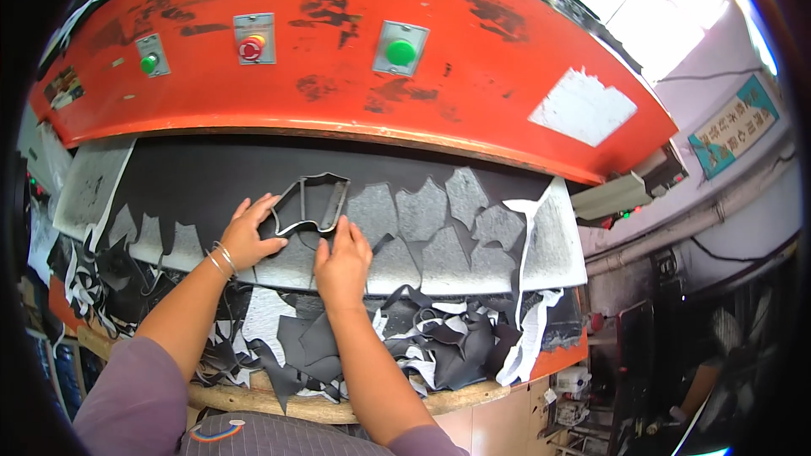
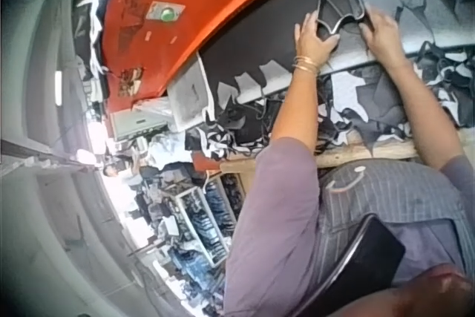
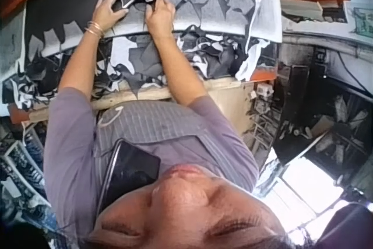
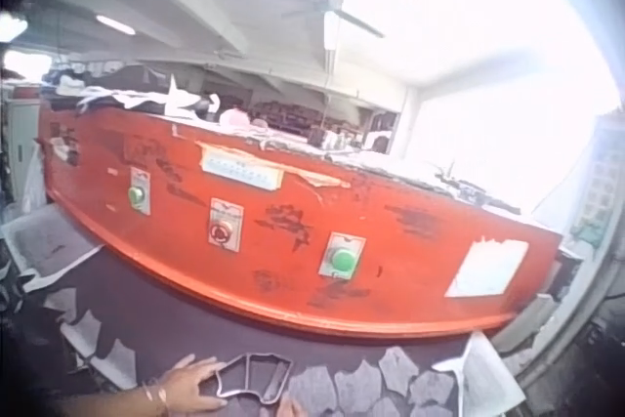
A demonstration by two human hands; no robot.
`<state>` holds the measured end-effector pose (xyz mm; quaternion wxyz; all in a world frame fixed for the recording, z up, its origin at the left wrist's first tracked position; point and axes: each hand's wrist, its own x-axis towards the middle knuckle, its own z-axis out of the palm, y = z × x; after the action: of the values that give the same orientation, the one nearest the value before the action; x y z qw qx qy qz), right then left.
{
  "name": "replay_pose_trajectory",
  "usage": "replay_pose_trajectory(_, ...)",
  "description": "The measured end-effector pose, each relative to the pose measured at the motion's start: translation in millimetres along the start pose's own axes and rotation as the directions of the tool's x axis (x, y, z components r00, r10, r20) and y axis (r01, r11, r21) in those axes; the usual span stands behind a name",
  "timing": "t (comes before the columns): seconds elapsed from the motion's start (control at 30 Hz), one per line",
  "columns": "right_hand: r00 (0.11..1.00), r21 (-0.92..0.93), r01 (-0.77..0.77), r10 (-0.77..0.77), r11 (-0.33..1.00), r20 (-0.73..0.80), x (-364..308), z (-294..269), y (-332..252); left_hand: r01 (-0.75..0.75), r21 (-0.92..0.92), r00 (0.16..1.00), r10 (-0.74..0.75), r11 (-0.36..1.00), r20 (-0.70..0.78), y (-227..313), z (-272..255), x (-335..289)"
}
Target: Cutting shoe components from leather sheets using a metal die and a hydraulic press machine.
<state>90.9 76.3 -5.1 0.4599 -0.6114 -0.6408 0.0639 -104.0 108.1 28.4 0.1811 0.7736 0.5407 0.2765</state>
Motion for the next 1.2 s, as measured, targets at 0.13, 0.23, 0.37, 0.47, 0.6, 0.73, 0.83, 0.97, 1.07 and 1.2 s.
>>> replay_pose_trajectory(0.13,0.998,0.009,0.029,-0.029,1.0,-0.048,3.5,-2.2,0.8,0.022,-0.044,0.999,-0.02,0.999,0.039,7.0,0.0,4.7)
replay_pose_trajectory(0.23,0.997,-0.009,0.026,-0.026,1.0,-0.067,3.0,-2.5,1.8,0.049,-0.053,0.995,-0.045,0.997,0.087,9.2,-1.8,8.6)
replay_pose_trajectory(0.37,0.995,-0.029,0.045,-0.047,0.999,-0.084,2.3,-0.6,3.0,0.055,-0.086,0.992,-0.045,0.995,0.114,6.4,-1.0,9.6)
replay_pose_trajectory(0.47,0.994,-0.049,0.062,-0.066,0.997,-0.084,1.2,0.6,2.8,0.051,-0.074,0.991,-0.041,0.996,0.128,5.3,-2.5,8.6)
replay_pose_trajectory(0.6,0.993,-0.056,0.083,-0.088,0.995,-0.077,-0.6,0.1,2.5,0.061,-0.061,0.991,-0.053,0.996,0.123,8.2,-2.7,6.4)
replay_pose_trajectory(0.73,0.993,-0.045,0.081,-0.085,0.996,-0.085,4.0,-1.5,2.0,0.033,-0.073,0.992,-0.024,0.997,0.126,2.6,1.6,9.0)
replay_pose_trajectory(0.83,0.992,-0.049,0.09,-0.094,0.995,-0.089,4.2,-0.6,0.6,0.065,-0.086,0.987,-0.051,0.994,0.153,1.5,-3.0,10.0)
replay_pose_trajectory(0.97,0.993,-0.063,0.083,-0.088,0.995,-0.078,5.0,0.6,2.3,0.047,-0.067,0.99,-0.038,0.997,0.135,2.1,0.8,9.7)
replay_pose_trajectory(1.07,0.996,-0.062,0.064,-0.068,0.996,-0.063,6.3,1.9,0.0,0.033,-0.067,0.993,-0.025,0.997,0.113,-0.5,-0.4,8.3)
replay_pose_trajectory(1.2,0.998,-0.076,0.047,-0.05,0.996,-0.043,6.7,-1.4,-1.7,0.037,-0.081,0.993,-0.027,0.996,0.118,-1.8,-0.1,11.7)
